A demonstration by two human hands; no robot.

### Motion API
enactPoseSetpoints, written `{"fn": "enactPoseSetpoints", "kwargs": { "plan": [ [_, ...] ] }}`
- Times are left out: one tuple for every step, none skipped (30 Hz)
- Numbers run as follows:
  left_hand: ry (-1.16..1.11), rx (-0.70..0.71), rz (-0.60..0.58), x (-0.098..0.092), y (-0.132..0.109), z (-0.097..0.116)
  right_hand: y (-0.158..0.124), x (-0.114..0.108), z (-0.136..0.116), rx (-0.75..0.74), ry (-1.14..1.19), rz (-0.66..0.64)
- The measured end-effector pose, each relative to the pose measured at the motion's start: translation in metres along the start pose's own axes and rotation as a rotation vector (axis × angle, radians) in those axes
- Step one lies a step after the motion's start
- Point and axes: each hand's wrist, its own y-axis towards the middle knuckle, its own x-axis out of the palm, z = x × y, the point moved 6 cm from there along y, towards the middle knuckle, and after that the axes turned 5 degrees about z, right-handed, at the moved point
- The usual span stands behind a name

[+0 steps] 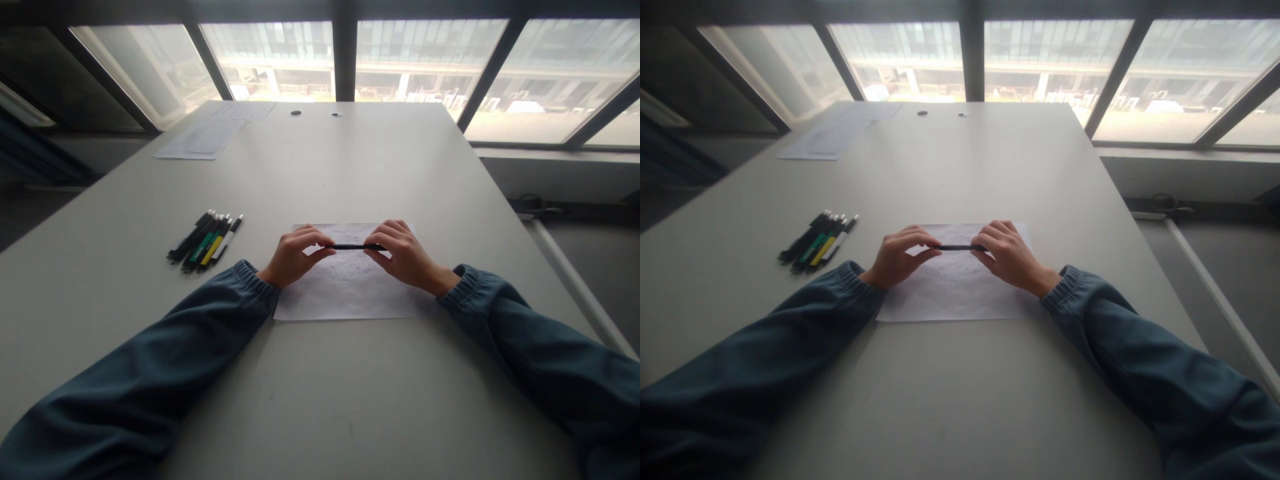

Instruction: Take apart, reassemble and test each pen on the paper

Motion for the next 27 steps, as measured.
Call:
{"fn": "enactPoseSetpoints", "kwargs": {
  "plan": [
    [0.003,-0.002,0.000,0.0001,0.0000,0.0001,0.0003,-0.0002,-0.0003,-0.002,0.003,-0.002],
    [0.006,-0.005,0.001,0.0001,0.0000,0.0002,0.0005,-0.0003,-0.0006,-0.004,0.006,-0.006],
    [0.008,-0.008,0.000,0.0003,-0.0001,0.0002,0.0008,-0.0004,-0.0009,-0.005,0.010,-0.010],
    [0.010,-0.012,-0.002,0.0005,-0.0003,0.0003,0.0010,-0.0004,-0.0012,-0.004,0.013,-0.014],
    [0.011,-0.015,-0.005,0.0008,-0.0004,0.0003,0.0012,-0.0005,-0.0014,-0.003,0.016,-0.016],
    [0.012,-0.018,-0.010,0.0011,-0.0006,0.0003,0.0014,-0.0007,-0.0017,-0.001,0.018,-0.017],
    [0.012,-0.020,-0.015,0.0014,-0.0007,0.0004,0.0016,-0.0007,-0.0020,0.000,0.020,-0.018],
    [0.012,-0.021,-0.020,0.0017,-0.0008,0.0006,0.0017,-0.0007,-0.0023,0.000,0.021,-0.020],
    [0.012,-0.021,-0.022,0.0018,-0.0008,0.0007,0.0017,-0.0003,-0.0026,-0.003,0.023,-0.025],
    [0.010,-0.020,-0.022,0.0017,-0.0007,0.0008,0.0017,0.0002,-0.0030,-0.007,0.026,-0.033],
    [0.008,-0.020,-0.021,0.0016,-0.0007,0.0009,0.0015,0.0008,-0.0032,-0.011,0.029,-0.043],
    [0.005,-0.020,-0.021,0.0016,-0.0006,0.0008,0.0013,0.0016,-0.0034,-0.015,0.031,-0.056],
    [0.000,-0.020,-0.020,0.0015,-0.0005,0.0007,0.0011,0.0024,-0.0035,-0.019,0.032,-0.069],
    [-0.004,-0.021,-0.020,0.0014,-0.0005,0.0005,0.0009,0.0031,-0.0036,-0.023,0.031,-0.081],
    [-0.009,-0.020,-0.021,0.0015,-0.0005,0.0002,0.0006,0.0036,-0.0037,-0.027,0.030,-0.090],
    [-0.013,-0.017,-0.021,0.0016,-0.0005,0.0001,0.0005,0.0039,-0.0039,-0.032,0.028,-0.095],
    [-0.017,-0.012,-0.020,0.0015,-0.0006,0.0000,0.0004,0.0042,-0.0042,-0.037,0.027,-0.100],
    [-0.020,-0.005,-0.017,0.0014,-0.0006,0.0001,0.0004,0.0043,-0.0045,-0.041,0.025,-0.103],
    [-0.023,0.002,-0.014,0.0012,-0.0007,0.0002,0.0005,0.0045,-0.0047,-0.044,0.024,-0.106],
    [-0.026,0.008,-0.011,0.0010,-0.0007,0.0003,0.0005,0.0047,-0.0050,-0.047,0.024,-0.111],
    [-0.027,0.012,-0.007,0.0008,-0.0007,0.0004,0.0006,0.0049,-0.0053,-0.048,0.026,-0.117],
    [-0.027,0.013,-0.006,0.0006,-0.0006,0.0005,0.0006,0.0053,-0.0056,-0.049,0.028,-0.124],
    [-0.027,0.014,-0.007,0.0005,-0.0005,0.0006,0.0005,0.0058,-0.0058,-0.050,0.031,-0.133],
    [-0.027,0.015,-0.008,0.0004,-0.0003,0.0009,0.0005,0.0062,-0.0060,-0.050,0.034,-0.141],
    [-0.027,0.017,-0.010,0.0004,-0.0002,0.0013,0.0004,0.0067,-0.0061,-0.049,0.037,-0.149],
    [-0.029,0.023,-0.012,0.0003,0.0000,0.0019,0.0003,0.0072,-0.0060,-0.047,0.040,-0.155],
    [-0.032,0.030,-0.013,0.0002,0.0002,0.0027,0.0003,0.0075,-0.0059,-0.044,0.041,-0.159]
  ]
}}
